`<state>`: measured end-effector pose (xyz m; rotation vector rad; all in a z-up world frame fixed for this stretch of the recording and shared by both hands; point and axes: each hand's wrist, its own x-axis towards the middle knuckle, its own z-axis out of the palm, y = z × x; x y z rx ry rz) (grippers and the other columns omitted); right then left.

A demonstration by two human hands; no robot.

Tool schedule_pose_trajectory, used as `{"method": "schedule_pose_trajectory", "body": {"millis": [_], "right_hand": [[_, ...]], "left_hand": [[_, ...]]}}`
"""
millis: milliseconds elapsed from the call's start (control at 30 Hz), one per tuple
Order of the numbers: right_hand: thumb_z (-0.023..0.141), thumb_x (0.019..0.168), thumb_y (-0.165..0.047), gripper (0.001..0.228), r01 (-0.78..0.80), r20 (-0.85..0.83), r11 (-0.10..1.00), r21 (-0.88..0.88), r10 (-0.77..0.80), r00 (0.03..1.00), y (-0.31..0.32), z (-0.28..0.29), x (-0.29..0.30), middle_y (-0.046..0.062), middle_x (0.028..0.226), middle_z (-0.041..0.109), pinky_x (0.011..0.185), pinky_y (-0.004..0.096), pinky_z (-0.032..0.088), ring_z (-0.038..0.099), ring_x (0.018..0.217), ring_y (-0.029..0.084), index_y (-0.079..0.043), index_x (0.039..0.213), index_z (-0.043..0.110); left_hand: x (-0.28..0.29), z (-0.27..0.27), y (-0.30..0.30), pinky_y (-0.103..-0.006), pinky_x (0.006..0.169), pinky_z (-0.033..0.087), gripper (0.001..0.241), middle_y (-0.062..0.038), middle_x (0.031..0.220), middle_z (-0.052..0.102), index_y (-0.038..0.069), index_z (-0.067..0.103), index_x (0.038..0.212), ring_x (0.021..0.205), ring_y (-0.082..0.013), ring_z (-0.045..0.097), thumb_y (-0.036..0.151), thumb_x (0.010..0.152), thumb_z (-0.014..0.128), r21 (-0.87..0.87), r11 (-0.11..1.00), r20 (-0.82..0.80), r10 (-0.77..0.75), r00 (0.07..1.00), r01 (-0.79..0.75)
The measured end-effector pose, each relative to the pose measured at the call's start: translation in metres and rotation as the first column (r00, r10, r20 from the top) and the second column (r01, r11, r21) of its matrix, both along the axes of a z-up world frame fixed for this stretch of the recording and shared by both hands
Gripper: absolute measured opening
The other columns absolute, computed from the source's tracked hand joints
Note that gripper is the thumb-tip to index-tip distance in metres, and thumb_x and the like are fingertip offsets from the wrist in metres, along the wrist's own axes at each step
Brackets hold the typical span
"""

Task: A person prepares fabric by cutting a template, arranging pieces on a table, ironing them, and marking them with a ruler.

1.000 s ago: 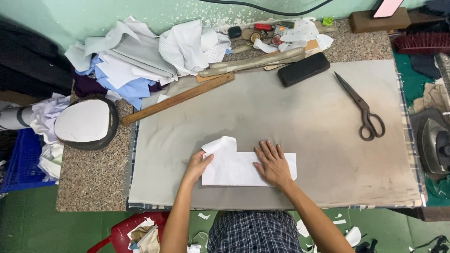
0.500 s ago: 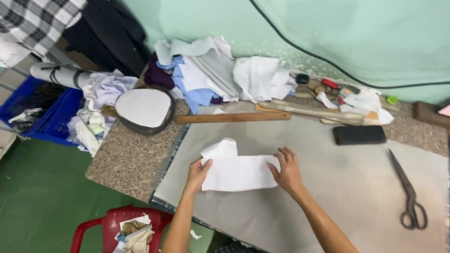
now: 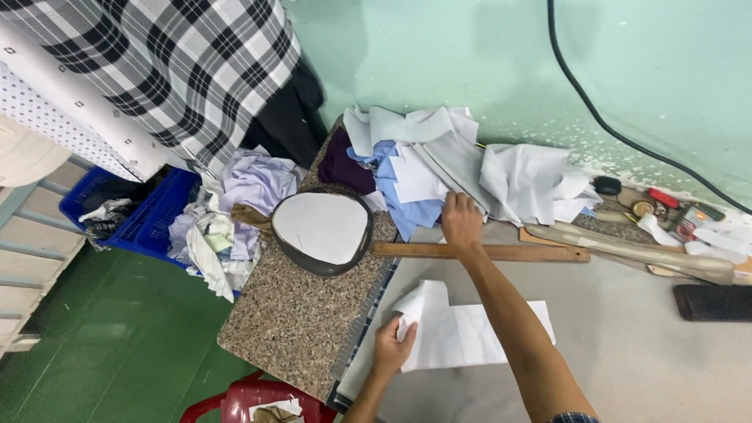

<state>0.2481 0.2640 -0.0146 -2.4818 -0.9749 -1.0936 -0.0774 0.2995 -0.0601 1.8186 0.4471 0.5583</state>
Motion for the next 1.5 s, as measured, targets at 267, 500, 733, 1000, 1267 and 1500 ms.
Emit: {"method": "schedule_pose_trajectory", "body": {"millis": [267,500,733,1000,1267,1500], "right_hand": [[0.059,0.103,-0.026,0.024,0.055,-0.402,0.992,-0.117,-0.098,0.91,0.005,0.025,0.046,0.012,0.092,0.071,0.064,0.045,0.057,0.067,0.08,0.033,-0.009,0.1,0.074],[0.068,0.102,-0.02,0.027,-0.048,-0.325,0.966,0.255,0.133,0.936,-0.053,0.11,0.073,0.014,0.077,0.063,0.061,0.049,0.042,0.056,0.071,0.037,-0.001,0.083,0.068],[0.058,0.113,-0.029,0.039,0.153,-0.586,0.812,0.563,0.261,0.768,-0.152,0.224,-0.011,-0.003,0.068,0.038,0.055,0.034,0.028,0.034,0.064,0.011,-0.012,0.083,0.041],[0.068,0.107,-0.036,0.036,0.518,-0.743,0.59,0.619,0.228,0.629,-0.316,0.203,-0.097,-0.009,0.074,0.047,0.056,0.026,0.029,0.038,0.069,0.003,-0.014,0.084,0.053],[0.062,0.1,-0.041,0.042,0.725,-0.998,0.688,0.029,0.058,-0.015,-0.467,0.042,-0.167,0.005,0.076,0.052,0.059,0.035,0.036,0.046,0.068,0.02,-0.003,0.082,0.058],[0.06,0.097,-0.02,0.038,0.782,-0.981,0.619,0.076,0.185,-0.051,-0.539,0.019,-0.203,0.012,0.116,0.074,0.084,0.037,0.056,0.069,0.098,0.025,-0.004,0.131,0.066]], "left_hand": [[0.001,0.003,0.004,-0.0308,0.042,0.041,0.024,0.0,0.064,0.066,0.009,0.066,0.081,0.053,-0.0098,0.055,0.029,0.091,0.075,-0.042,0.999,-0.075,-0.016,0.997,0.013],[0.0,0.006,0.005,-0.029,0.042,0.043,0.024,-0.001,0.065,0.066,0.01,0.063,0.08,0.053,-0.011,0.056,0.028,0.093,0.073,-0.075,0.995,-0.074,-0.069,0.995,0.063],[-0.001,0.006,0.003,-0.0306,0.05,0.049,0.022,-0.002,0.072,0.073,0.01,0.069,0.086,0.064,-0.0142,0.067,0.031,0.091,0.073,-0.121,0.992,-0.121,-0.055,0.991,0.04],[0.0,0.002,-0.001,-0.0323,0.058,0.052,0.021,-0.004,0.076,0.076,0.009,0.069,0.092,0.066,-0.0144,0.066,0.03,0.09,0.072,-0.042,0.999,-0.159,-0.015,0.987,0.009],[0.007,-0.032,0.007,-0.0318,0.085,0.055,0.037,-0.011,0.115,0.074,0.004,0.064,0.125,0.098,-0.0186,0.067,0.022,0.094,0.071,-0.274,0.958,-0.178,0.036,0.983,-0.085],[0.021,0.056,-0.146,-0.051,0.109,0.046,0.052,-0.028,0.135,0.054,-0.009,0.048,0.139,0.125,-0.0422,0.053,0.012,0.096,0.072,0.619,0.748,0.261,0.089,0.961,-0.238]]}}
